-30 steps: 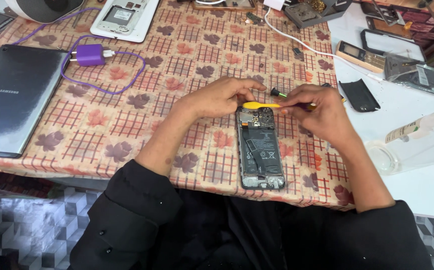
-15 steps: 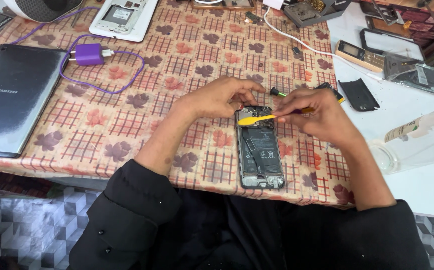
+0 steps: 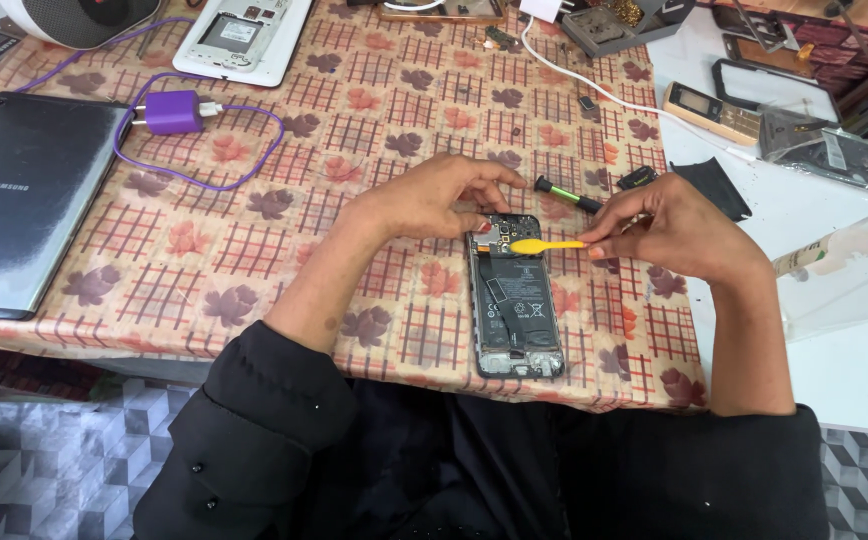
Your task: The person uses a screwdriver to remove screws from a disassembled tablet on a cluttered workbench. They then use a plastic pry tool to lift and separate internal components, including the battery and circuit boards, while handling the device with both hands.
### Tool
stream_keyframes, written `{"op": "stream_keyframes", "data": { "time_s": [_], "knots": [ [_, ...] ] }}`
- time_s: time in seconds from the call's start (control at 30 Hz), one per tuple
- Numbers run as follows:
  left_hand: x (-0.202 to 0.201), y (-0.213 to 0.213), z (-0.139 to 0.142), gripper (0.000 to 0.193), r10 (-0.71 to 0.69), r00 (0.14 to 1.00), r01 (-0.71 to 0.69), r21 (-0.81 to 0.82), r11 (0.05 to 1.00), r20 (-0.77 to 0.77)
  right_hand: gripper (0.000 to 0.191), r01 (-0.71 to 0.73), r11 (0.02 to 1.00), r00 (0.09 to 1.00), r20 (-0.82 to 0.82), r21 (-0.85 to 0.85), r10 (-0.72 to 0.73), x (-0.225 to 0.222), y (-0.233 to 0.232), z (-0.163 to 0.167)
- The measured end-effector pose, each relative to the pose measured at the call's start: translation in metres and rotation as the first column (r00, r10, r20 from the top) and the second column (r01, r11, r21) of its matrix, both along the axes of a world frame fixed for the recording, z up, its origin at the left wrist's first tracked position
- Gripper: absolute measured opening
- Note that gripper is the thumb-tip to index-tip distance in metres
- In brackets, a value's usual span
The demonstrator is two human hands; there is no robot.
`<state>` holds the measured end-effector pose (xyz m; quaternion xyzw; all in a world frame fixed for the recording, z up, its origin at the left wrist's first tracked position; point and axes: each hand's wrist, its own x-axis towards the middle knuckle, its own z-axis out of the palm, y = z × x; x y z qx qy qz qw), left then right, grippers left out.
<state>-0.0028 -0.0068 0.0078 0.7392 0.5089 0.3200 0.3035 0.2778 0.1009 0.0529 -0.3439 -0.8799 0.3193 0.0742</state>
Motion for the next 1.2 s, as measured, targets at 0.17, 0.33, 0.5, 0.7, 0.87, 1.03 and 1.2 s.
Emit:
{"op": "stream_keyframes", "data": {
  "time_s": [0.17,0.33,0.5,0.7,0.87,1.03,1.2],
  "knots": [
    [0.001,0.001,-0.002,0.066,-0.006,1.0,0.006,0.0,1.0,0.016,0.021,-0.048,0.998,0.998,-0.043,0.035,0.05,0.009,0.007,0.005],
    [0.002,0.001,0.0,0.066,-0.009,1.0,0.009,0.003,1.0,0.007,0.018,0.073,0.995,0.993,-0.092,0.062,-0.068,0.004,0.009,-0.006],
    [0.002,-0.001,0.001,0.065,0.026,1.0,-0.026,-0.031,0.999,-0.012,0.023,-0.055,0.998,0.995,-0.087,0.006,0.056,0.01,0.016,-0.007],
    [0.004,0.001,0.002,0.066,0.009,1.0,-0.01,-0.026,1.0,-0.013,0.019,0.054,0.998,0.976,-0.207,-0.034,-0.06,0.004,0.013,-0.009],
    [0.003,0.0,0.001,0.066,0.031,0.999,-0.031,-0.031,0.999,-0.021,0.019,0.053,0.997,0.986,-0.153,-0.049,-0.06,0.0,0.006,-0.007],
    [0.002,0.002,-0.001,0.067,0.018,1.0,-0.018,-0.013,1.0,-0.013,0.019,-0.106,0.994,0.977,-0.192,-0.039,0.096,-0.005,0.004,-0.008],
    [0.0,0.002,-0.003,0.067,0.034,0.999,-0.035,-0.034,0.999,-0.02,0.021,-0.125,0.992,0.969,-0.214,0.001,0.122,-0.008,0.003,-0.013]
  ]
}}
